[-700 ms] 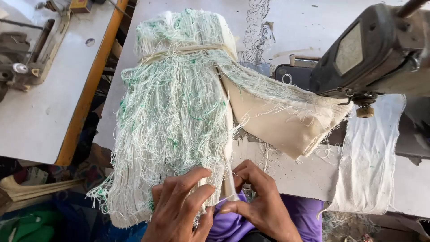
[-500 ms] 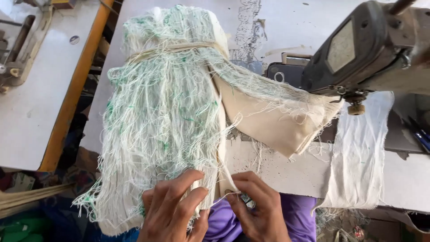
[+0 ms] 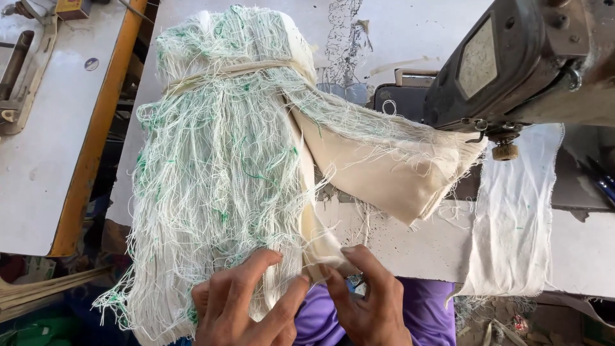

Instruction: Flipping through a large stack of fabric pieces on a sewing table for inspection or counting.

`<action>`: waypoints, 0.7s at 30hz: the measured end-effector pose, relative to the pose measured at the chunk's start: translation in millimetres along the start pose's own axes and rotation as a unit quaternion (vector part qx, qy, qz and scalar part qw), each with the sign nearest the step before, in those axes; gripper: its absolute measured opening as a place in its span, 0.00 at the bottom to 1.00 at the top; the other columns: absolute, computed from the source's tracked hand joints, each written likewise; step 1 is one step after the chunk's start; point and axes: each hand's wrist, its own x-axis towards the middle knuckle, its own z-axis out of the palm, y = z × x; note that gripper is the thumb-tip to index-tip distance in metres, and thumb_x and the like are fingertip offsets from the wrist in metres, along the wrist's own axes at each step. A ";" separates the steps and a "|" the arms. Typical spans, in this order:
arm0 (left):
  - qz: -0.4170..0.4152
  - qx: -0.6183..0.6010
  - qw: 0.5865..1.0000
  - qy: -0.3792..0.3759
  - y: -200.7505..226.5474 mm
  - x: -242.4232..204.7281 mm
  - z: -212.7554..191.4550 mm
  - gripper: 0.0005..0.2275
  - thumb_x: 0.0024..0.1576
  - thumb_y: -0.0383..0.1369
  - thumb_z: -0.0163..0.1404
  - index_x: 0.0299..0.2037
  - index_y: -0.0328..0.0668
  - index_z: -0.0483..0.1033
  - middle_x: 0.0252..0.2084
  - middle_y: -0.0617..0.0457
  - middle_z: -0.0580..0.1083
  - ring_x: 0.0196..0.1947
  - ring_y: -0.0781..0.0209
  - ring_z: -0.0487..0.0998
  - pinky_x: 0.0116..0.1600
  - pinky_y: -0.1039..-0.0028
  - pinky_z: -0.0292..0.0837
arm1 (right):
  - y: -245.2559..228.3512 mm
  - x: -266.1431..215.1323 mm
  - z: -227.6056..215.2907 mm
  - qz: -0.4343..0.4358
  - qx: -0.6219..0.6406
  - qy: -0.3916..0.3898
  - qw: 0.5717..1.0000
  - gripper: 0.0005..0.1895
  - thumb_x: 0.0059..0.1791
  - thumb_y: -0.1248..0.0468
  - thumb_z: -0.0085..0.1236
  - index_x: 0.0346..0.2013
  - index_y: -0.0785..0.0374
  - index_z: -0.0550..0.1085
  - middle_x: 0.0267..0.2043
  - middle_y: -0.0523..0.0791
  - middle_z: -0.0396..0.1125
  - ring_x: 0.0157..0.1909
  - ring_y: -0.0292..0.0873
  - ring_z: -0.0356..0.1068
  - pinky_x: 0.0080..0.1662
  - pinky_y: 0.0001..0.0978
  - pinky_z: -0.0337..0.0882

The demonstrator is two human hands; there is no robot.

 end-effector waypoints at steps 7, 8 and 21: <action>0.049 0.027 0.998 0.029 -7.1 -2.9 7.5 0.23 0.53 0.28 0.42 0.54 0.73 0.77 0.55 0.57 0.72 0.42 0.59 0.72 0.48 0.63 0.64 | -24.1 44.7 -19.7 0.086 0.139 -0.171 0.972 0.10 0.51 0.66 0.58 0.46 0.65 0.78 0.38 0.47 0.65 0.37 0.41 0.66 0.35 0.30 0.67; 0.042 0.018 0.999 0.026 -6.8 -3.3 7.3 0.22 0.52 0.28 0.44 0.53 0.73 0.77 0.55 0.58 0.72 0.43 0.59 0.73 0.48 0.63 0.63 | -15.8 41.7 -18.7 0.070 0.106 -0.172 0.977 0.08 0.51 0.62 0.58 0.40 0.64 0.76 0.38 0.47 0.67 0.34 0.40 0.69 0.32 0.28 0.74; 0.013 0.004 0.998 0.067 -0.2 3.4 9.0 0.17 0.52 0.28 0.44 0.44 0.70 0.77 0.50 0.60 0.75 0.40 0.61 0.74 0.46 0.67 0.62 | 9.8 70.6 -60.1 -0.029 -0.101 -0.127 0.986 0.03 0.51 0.67 0.55 0.37 0.65 0.75 0.45 0.47 0.72 0.43 0.44 0.75 0.46 0.33 0.75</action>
